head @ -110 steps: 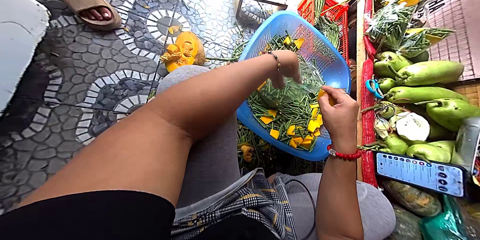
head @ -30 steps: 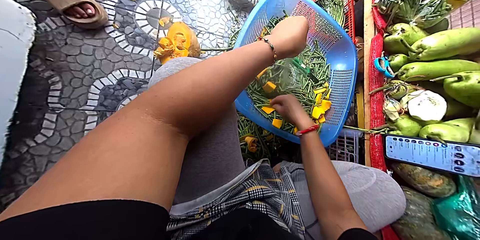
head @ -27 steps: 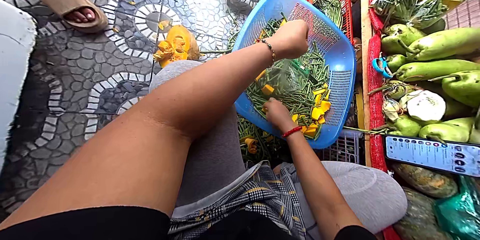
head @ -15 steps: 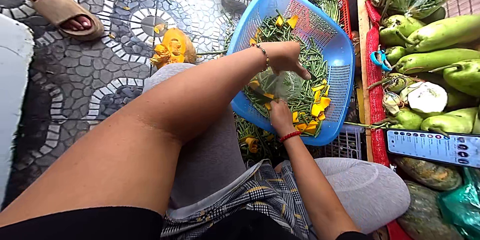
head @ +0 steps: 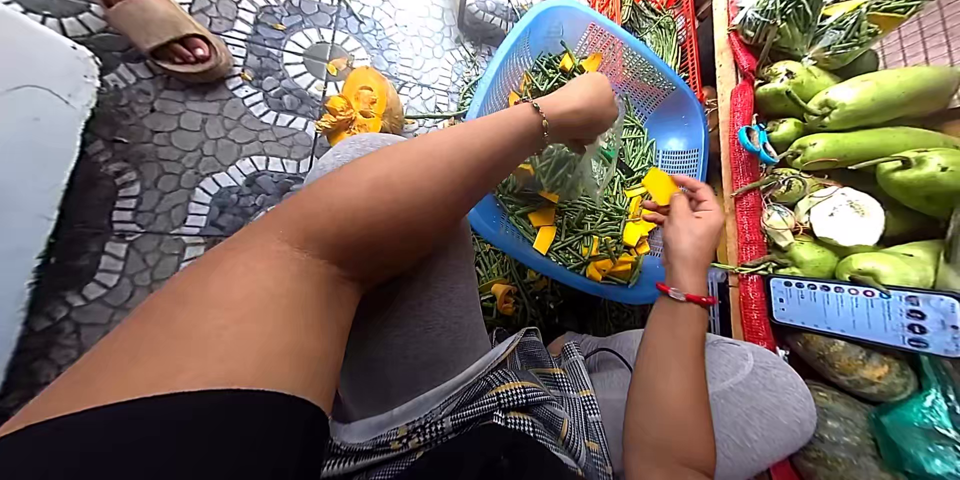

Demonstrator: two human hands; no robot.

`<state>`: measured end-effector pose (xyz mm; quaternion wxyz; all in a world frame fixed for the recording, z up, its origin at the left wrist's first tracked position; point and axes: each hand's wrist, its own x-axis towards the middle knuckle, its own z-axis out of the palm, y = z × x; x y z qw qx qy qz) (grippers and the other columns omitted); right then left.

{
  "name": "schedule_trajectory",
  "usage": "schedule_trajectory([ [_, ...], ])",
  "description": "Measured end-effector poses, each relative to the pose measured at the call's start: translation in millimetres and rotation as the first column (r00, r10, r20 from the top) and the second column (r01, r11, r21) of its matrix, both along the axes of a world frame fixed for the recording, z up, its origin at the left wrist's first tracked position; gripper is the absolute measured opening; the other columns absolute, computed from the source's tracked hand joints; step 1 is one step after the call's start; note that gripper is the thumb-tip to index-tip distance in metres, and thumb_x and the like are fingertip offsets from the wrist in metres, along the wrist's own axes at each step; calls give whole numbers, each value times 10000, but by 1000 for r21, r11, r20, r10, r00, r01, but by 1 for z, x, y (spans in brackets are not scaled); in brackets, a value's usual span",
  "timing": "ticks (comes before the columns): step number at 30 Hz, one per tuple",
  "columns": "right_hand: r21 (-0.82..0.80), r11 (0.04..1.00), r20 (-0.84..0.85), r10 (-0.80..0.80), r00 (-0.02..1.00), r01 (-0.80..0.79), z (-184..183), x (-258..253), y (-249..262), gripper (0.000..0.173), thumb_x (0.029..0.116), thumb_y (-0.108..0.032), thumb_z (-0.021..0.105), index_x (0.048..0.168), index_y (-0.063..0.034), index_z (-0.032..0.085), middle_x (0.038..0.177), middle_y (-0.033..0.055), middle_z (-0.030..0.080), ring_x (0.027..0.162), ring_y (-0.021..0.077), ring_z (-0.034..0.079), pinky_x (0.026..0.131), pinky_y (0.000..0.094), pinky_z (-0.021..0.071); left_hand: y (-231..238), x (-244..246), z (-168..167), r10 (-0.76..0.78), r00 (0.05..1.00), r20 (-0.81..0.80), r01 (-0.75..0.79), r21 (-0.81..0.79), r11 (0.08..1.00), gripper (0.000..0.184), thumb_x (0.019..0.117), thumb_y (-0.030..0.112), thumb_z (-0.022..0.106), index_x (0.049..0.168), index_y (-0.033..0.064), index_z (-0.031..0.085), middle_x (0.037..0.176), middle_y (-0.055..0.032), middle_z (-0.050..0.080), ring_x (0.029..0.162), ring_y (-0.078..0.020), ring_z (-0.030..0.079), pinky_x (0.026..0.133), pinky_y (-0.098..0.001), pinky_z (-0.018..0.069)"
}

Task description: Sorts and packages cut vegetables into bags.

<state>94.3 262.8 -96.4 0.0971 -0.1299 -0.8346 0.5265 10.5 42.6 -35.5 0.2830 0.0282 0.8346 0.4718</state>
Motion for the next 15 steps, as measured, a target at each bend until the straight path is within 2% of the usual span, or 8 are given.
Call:
schedule_trajectory([
  [2,-72,993,-75,86,994,-91,27,3,-6,229,1018,26,534,1236,21,605,1007,50,681,730,110,731,670,282,650,6,9,-1,17,995,94,-27,114,993,288,1094,156,416,938,-19,583,742,-74,549,624,-156,573,616,-320,525],
  [4,-9,979,-60,203,977,-204,46,10,-16,221,968,42,613,1187,14,630,988,31,692,732,82,725,681,255,647,12,14,-4,-10,993,121,-6,131,991,253,1101,156,434,991,-16,584,747,-63,575,608,-122,607,602,-269,548],
  [5,43,969,-18,246,969,-245,51,13,-23,208,947,39,644,1154,13,642,957,34,694,702,69,713,661,239,637,13,14,-5,-39,996,80,32,91,995,249,1093,144,451,972,-16,599,744,-64,584,605,-119,605,599,-266,542],
  [8,96,947,138,291,947,-305,50,17,-42,152,942,8,678,1094,11,687,892,66,701,652,72,679,621,237,604,15,10,-13,-193,971,-142,175,-133,976,267,1056,143,503,874,-7,627,786,-112,591,697,-220,601,643,-411,508],
  [10,98,947,198,284,938,-307,39,14,-54,147,967,-19,666,1102,16,713,880,92,721,647,95,681,624,268,604,18,8,-17,-277,933,-230,232,-205,951,256,1035,150,545,887,-25,659,876,-174,638,858,-327,643,751,-540,510],
  [11,133,945,209,269,940,-300,34,11,-59,160,985,-34,651,1122,22,712,887,106,721,648,108,675,633,288,598,19,6,-17,-315,916,-249,262,-225,939,245,1032,154,563,903,-27,665,901,-178,645,887,-335,647,773,-549,511],
  [13,266,923,214,225,950,-279,26,9,-69,175,1014,-95,629,1133,1,714,901,119,717,653,144,666,641,338,589,21,4,-16,-348,908,-233,298,-225,928,197,1017,118,575,922,-30,665,901,-161,643,828,-293,646,734,-493,528],
  [15,410,870,268,171,948,-273,20,6,-74,183,1026,-124,593,1108,-14,713,920,160,712,708,253,681,680,466,579,22,3,-13,-332,926,-180,299,-188,935,152,993,75,572,887,-11,637,817,-113,603,683,-213,597,621,-394,507],
])
